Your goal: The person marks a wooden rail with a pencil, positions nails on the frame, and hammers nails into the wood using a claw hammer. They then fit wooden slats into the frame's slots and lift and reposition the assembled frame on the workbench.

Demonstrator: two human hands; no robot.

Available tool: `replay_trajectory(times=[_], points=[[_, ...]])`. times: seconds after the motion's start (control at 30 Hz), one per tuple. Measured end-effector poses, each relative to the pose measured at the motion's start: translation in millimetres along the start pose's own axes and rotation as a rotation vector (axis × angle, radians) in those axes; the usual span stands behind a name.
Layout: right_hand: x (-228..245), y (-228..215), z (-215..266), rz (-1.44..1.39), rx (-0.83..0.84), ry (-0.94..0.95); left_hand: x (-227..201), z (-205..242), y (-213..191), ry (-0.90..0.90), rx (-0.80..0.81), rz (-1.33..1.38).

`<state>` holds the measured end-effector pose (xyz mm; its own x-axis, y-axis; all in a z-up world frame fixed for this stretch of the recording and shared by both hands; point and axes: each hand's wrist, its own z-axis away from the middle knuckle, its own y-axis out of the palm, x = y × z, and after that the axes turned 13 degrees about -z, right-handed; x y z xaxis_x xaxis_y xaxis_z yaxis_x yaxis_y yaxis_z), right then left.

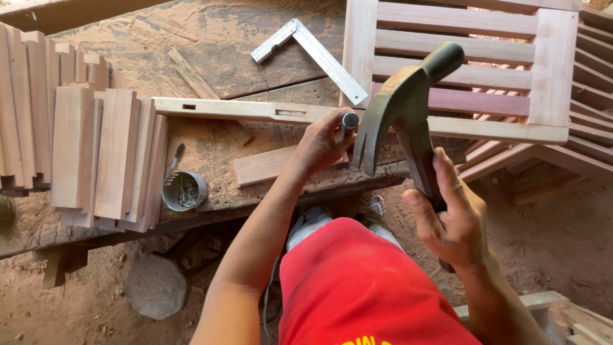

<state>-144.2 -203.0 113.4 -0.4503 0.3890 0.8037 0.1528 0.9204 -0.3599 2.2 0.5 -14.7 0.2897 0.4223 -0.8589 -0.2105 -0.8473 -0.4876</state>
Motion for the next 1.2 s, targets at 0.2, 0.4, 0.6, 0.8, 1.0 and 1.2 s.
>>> replay_trajectory(times=[0.2,0.4,0.6,0.8,1.0,1.2], points=[[-1.4,0.5,1.5,-0.004,0.006,0.017,5.2,-2.9,0.7,-0.044,0.051,-0.003],[2.9,0.8,-2.4,-0.004,0.009,0.029,10.3,-8.4,3.8,-0.067,0.061,0.068],[2.7,2.3,-4.5,-0.016,0.01,0.036,14.2,-8.8,5.3,-0.079,0.042,0.116],[10.9,5.9,-11.9,-0.018,0.005,0.039,-5.4,-3.7,-1.9,-0.076,0.036,0.001],[16.7,5.5,-19.4,-0.045,0.022,0.066,-11.4,-4.1,-3.3,-0.078,0.013,0.044],[11.4,4.8,-17.1,-0.023,0.033,0.055,-10.6,-4.1,-2.1,-0.063,-0.009,0.023]])
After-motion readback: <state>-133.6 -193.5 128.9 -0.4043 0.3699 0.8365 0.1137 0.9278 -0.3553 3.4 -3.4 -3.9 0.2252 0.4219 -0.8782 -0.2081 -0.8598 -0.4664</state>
